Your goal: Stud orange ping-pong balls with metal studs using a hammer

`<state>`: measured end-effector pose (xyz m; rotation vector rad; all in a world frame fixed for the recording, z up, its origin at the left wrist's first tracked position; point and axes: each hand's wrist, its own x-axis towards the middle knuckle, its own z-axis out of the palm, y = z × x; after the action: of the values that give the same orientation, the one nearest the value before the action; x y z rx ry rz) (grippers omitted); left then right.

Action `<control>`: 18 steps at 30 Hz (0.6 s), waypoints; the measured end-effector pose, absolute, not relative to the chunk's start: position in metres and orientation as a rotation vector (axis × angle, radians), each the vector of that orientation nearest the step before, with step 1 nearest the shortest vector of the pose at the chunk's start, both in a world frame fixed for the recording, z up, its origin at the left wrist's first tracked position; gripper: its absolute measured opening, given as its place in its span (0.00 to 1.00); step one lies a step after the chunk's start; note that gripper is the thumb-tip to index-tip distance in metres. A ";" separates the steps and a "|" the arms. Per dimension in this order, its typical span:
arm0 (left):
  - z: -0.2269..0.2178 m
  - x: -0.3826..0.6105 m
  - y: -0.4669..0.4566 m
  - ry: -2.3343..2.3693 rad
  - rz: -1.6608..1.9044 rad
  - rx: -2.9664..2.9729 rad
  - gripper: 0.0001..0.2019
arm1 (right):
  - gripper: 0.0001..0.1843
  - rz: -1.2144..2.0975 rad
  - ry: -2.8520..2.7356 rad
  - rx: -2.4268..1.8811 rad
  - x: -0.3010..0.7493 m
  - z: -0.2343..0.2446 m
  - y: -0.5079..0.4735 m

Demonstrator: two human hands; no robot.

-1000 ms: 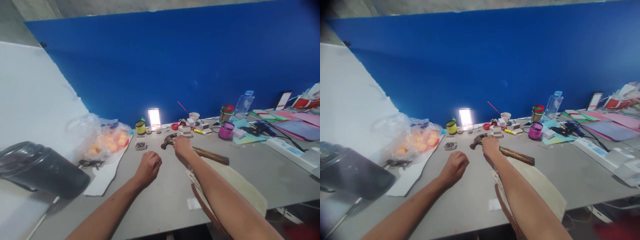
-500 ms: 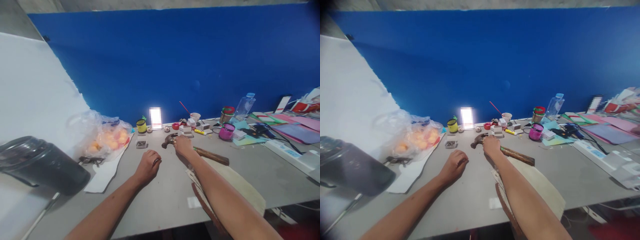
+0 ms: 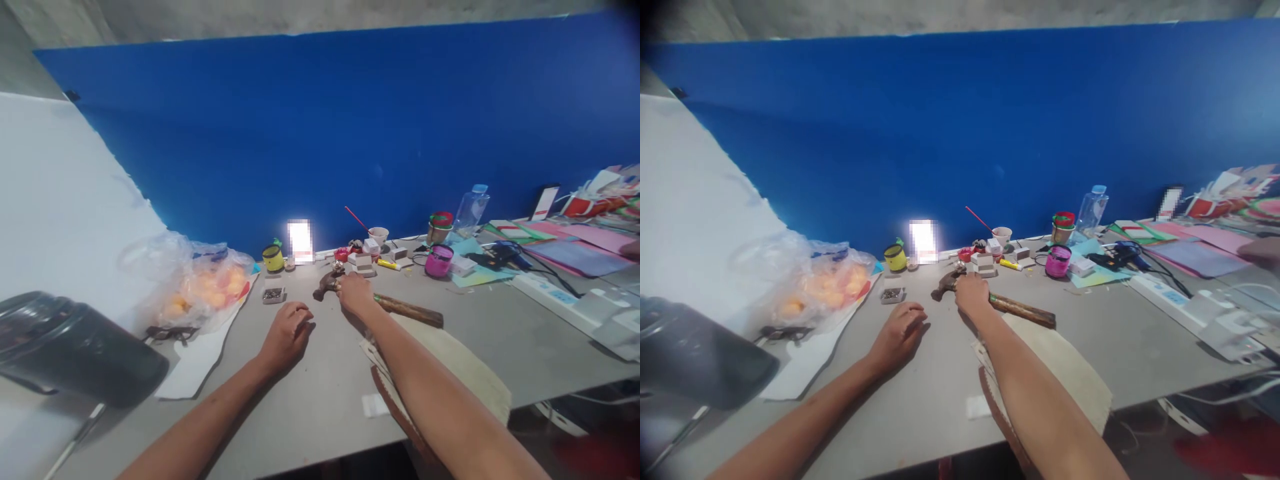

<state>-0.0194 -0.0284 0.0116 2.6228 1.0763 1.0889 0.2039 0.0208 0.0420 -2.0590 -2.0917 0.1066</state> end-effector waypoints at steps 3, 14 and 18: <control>0.020 -0.013 -0.018 1.082 1.063 2.629 0.04 | 0.20 0.117 -2.072 -2.035 0.205 0.042 0.023; 0.074 0.067 0.096 1.326 0.701 2.673 0.16 | 0.21 0.356 -2.129 -1.843 0.204 0.048 0.022; 0.069 0.109 0.132 1.382 0.527 2.697 0.23 | 0.22 0.390 -2.151 -1.827 0.201 0.047 0.022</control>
<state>0.1093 0.1318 0.0691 2.6971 1.3817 0.5271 0.2007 0.0219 0.0474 -1.8270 -2.1511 0.3900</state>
